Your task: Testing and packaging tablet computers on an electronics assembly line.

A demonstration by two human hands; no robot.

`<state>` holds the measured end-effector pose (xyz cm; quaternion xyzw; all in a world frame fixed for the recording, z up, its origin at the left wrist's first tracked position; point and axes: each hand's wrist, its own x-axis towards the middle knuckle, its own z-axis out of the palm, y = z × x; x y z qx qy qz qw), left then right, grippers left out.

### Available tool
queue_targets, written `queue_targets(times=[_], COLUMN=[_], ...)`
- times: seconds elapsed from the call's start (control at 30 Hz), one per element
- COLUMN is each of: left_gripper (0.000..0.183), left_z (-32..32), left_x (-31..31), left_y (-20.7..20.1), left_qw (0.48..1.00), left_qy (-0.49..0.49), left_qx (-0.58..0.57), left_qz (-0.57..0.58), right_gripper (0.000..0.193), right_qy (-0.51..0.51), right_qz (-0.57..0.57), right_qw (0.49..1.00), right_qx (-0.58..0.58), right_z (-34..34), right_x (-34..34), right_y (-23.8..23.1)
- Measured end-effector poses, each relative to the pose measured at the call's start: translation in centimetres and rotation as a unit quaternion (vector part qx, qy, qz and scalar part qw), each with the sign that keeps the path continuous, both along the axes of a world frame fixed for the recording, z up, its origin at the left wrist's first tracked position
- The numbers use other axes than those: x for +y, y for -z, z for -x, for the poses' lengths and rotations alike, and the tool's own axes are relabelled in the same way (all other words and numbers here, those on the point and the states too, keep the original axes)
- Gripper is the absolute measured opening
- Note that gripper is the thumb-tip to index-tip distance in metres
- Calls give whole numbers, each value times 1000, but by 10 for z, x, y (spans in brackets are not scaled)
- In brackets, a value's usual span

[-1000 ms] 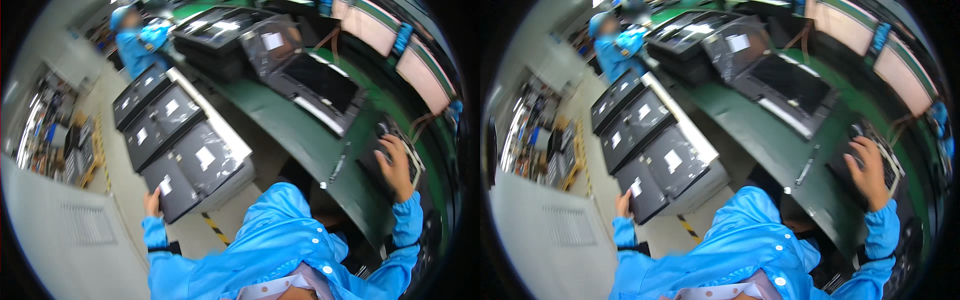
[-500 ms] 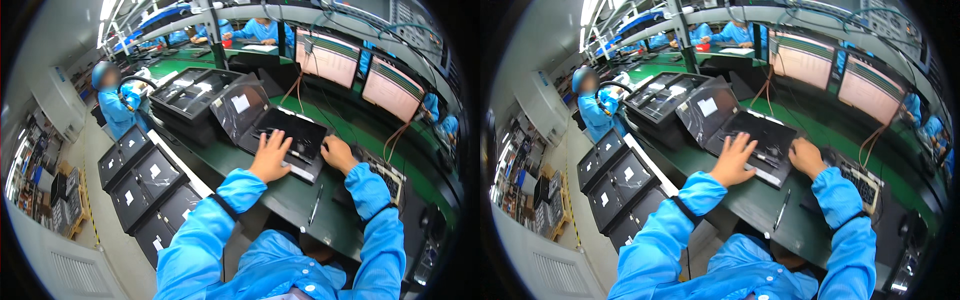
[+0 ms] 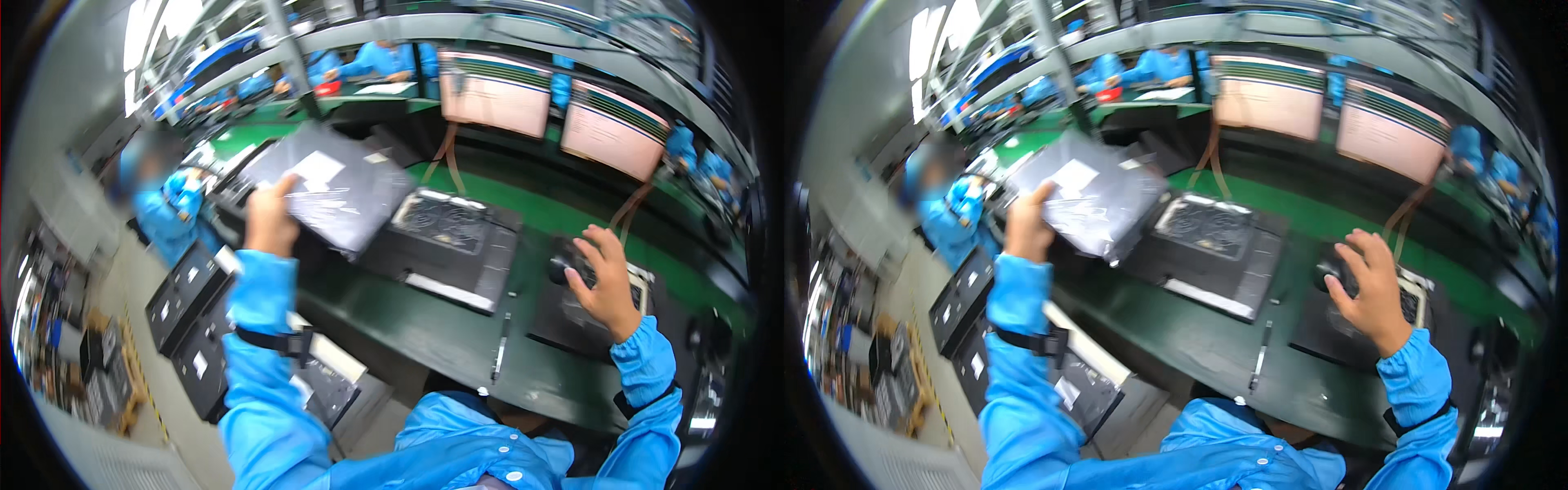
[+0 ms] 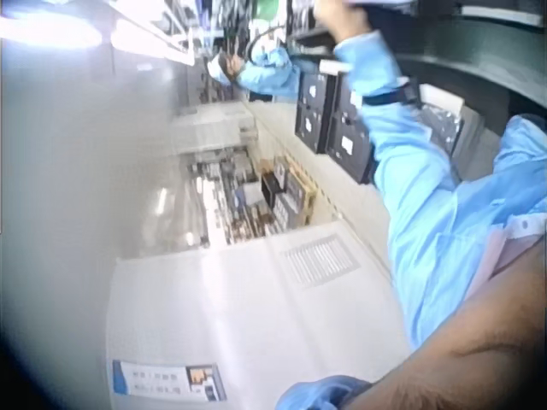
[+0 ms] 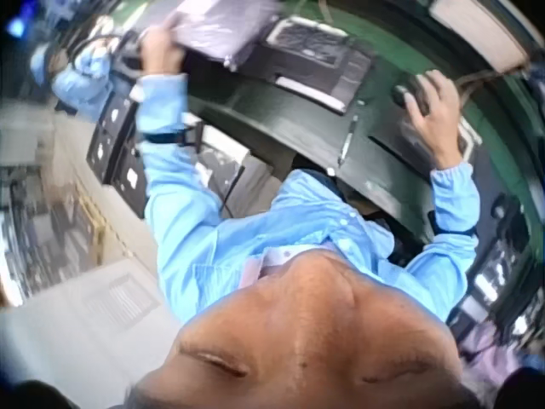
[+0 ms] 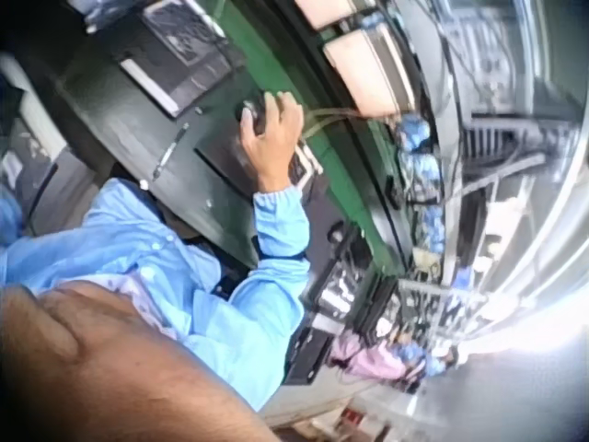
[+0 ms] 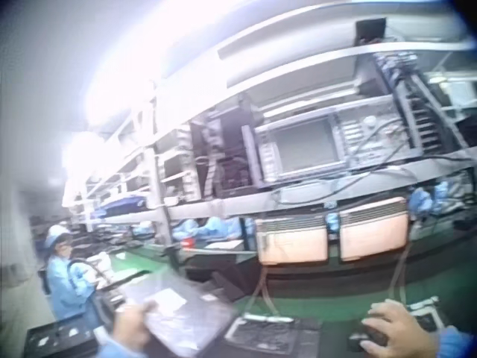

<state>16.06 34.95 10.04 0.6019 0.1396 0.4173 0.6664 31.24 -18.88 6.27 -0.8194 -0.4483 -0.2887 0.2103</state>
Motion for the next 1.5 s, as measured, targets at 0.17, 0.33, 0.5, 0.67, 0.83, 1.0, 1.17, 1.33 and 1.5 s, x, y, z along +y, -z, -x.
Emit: queue_targets(times=[0.17,0.33,0.5,0.67,0.83,1.0,1.17,1.33,1.5], left_gripper=[39,42,53,40,50,56,68,75,76], left_z=[6,-1,-20,-22,-30,-30,-26,-24,-26], left_x=[120,118,8,-176,-237,-234,-238,-239,-241], left_y=[12,-2,-2,96,157,168,165,160,161], left_qw=[949,935,914,861,830,822,807,798,800], left_qy=[140,99,-326,4,17,20,30,41,28], left_qx=[38,10,41,88,145,154,163,190,184], left_qz=[279,339,-239,-501,-538,-547,-566,-571,-570], right_gripper=[53,56,55,48,53,57,55,54,55], right_qy=[214,189,81,102,172,168,174,188,177], right_qz=[-40,-55,-42,-99,-66,-58,-63,-71,-77], right_qw=[972,976,994,985,979,978,973,966,970], right_qx=[90,90,53,93,82,112,135,161,149], right_z=[-9,-1,-4,-39,-49,-50,-52,-49,-48], right_x=[-94,-119,-66,18,41,39,40,39,38], right_y=[53,73,70,84,102,108,105,104,103])
